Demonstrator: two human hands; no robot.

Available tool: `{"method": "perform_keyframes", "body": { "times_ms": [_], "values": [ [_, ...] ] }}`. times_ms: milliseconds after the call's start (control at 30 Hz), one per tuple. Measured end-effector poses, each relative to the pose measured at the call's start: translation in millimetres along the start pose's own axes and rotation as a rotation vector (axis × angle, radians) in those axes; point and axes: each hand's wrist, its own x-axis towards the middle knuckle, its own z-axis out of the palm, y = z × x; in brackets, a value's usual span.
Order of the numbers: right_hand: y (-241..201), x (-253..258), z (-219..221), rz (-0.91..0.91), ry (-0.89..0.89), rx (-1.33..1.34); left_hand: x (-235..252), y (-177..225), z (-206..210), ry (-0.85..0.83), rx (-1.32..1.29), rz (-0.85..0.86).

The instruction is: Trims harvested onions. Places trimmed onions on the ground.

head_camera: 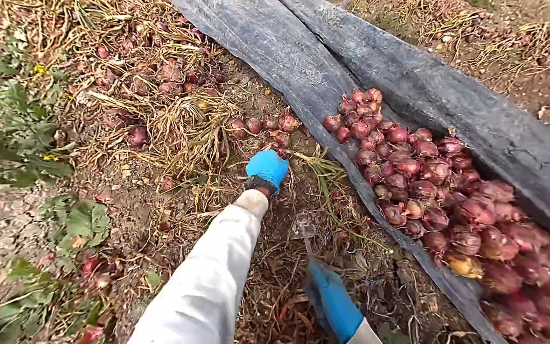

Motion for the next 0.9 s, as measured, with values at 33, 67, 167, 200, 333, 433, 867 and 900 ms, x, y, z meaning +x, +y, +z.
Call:
{"method": "perform_keyframes", "body": {
  "times_ms": [33,67,167,200,333,433,867,900],
  "values": [
    [7.3,-5.0,5.6,0.026,-0.023,-0.054,6.5,16.1,-2.2,-0.023,0.022,-0.011],
    [12.0,-10.1,10.6,0.051,-0.042,-0.113,13.6,27.4,-2.7,-0.061,0.032,-0.032],
    [10.1,-22.8,15.3,0.097,-0.087,-0.278,35.8,38.5,0.6,-0.148,0.010,-0.106],
    [14.1,-24.4,10.1,0.090,-0.077,-0.302,42.6,40.4,4.2,-0.169,-0.007,-0.118],
    [24.8,-17.2,-20.2,0.092,0.021,-0.292,73.5,-3.1,55.1,-0.062,-0.221,-0.081],
    [14.1,5.9,-33.6,0.079,0.082,-0.089,20.4,-60.3,62.3,-0.118,-0.724,0.124],
    [-56.3,-7.4,-30.4,-0.472,0.040,-0.083,-168.9,-80.4,16.0,-0.428,-0.583,0.574],
    [-49.1,-15.2,-33.5,-0.472,0.050,-0.063,-173.9,-76.3,15.1,-0.410,-0.408,0.568]
  ]
}}
